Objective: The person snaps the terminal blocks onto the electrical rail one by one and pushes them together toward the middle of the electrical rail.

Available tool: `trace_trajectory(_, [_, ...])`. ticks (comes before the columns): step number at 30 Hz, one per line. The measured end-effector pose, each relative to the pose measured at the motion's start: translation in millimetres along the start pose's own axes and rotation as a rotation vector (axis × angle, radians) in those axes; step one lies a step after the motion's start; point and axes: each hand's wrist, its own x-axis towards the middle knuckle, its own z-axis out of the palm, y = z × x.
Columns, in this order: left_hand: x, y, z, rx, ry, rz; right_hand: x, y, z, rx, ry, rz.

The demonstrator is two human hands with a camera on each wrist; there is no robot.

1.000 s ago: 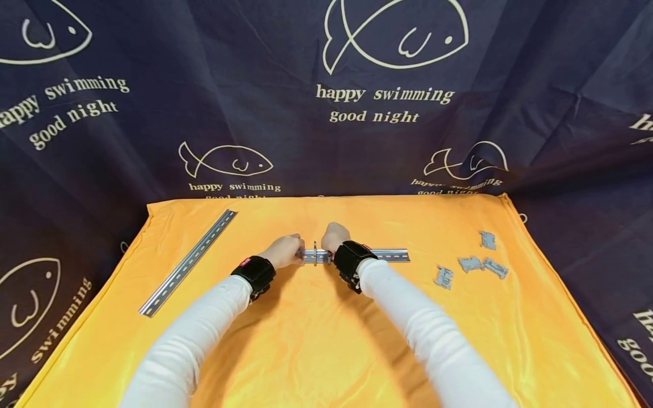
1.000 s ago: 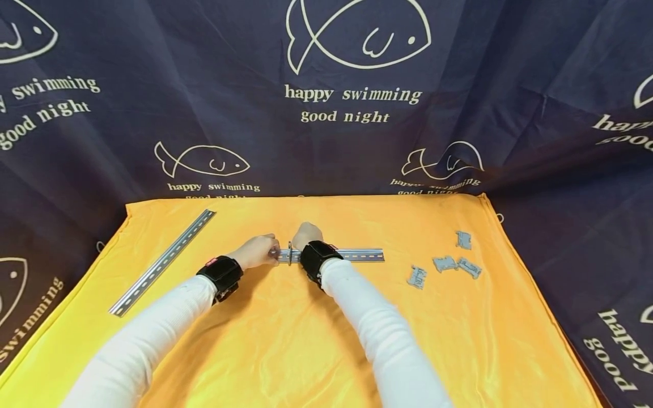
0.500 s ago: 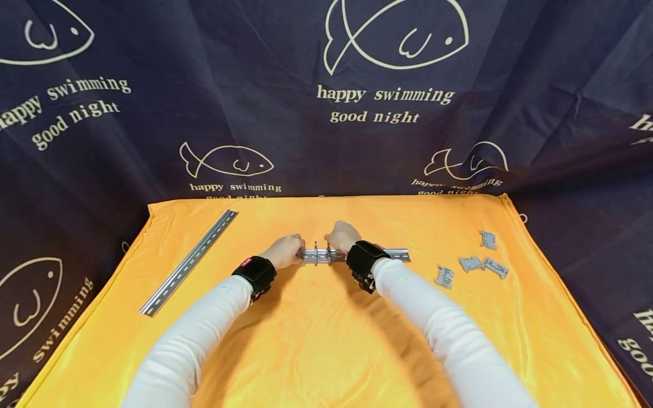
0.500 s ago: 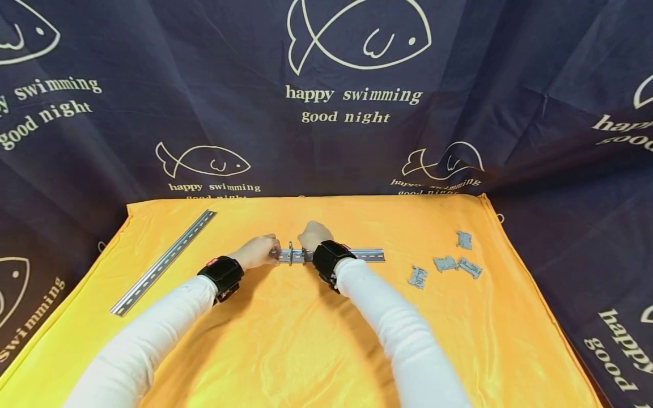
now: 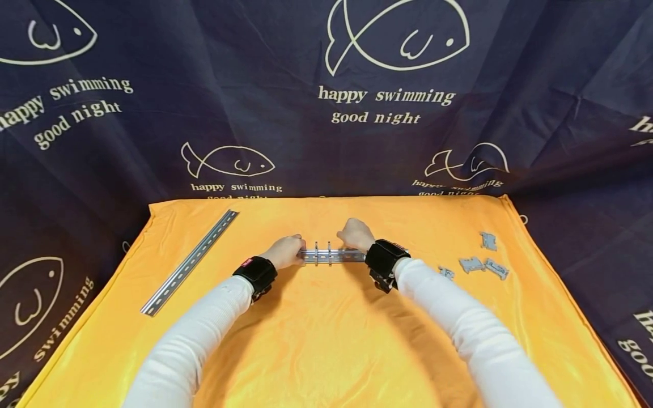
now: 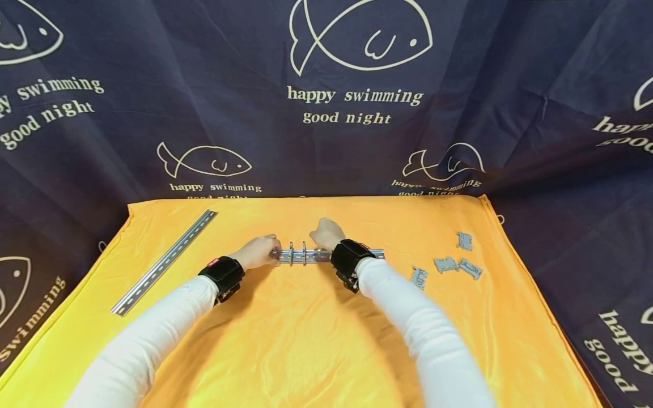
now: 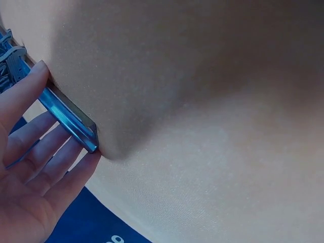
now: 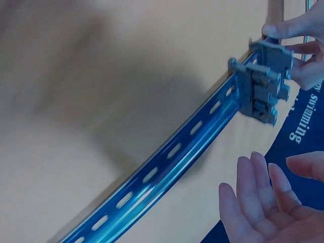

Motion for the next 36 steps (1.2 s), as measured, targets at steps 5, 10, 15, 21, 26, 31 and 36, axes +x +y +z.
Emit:
trace_trajectory(5, [-1.1,-0.1,-0.1,0.004,0.004,0.003,11.9,25.7,-0.5,0.030,0.018,-0.027])
trace_trajectory(10, [-1.2,0.0,-0.2,0.002,0.003,0.001,-49.9,-33.3,-42.8,0.033,-0.014,0.085])
trace_trajectory(15, [-0.7,0.4,0.4,-0.006,-0.003,-0.004,-70.2,-43.1,-66.4,0.019,0.003,0.113])
trace_trajectory(21, [-0.4,0.0,0.6,-0.010,0.003,0.004,-33.5,25.0,-65.2,0.048,0.035,0.025])
trace_trajectory(26, [-0.5,-0.7,0.5,0.018,0.016,0.013,-60.4,6.3,-87.3,-0.033,0.063,0.111])
trace_trajectory(31, [-0.8,-0.7,0.9,0.016,0.011,0.008,-89.9,-10.3,-105.8,-0.052,0.075,0.089])
trace_trajectory(36, [-1.5,-0.6,1.0,0.008,0.011,0.009,-62.5,40.6,-106.5,-0.002,0.084,0.052])
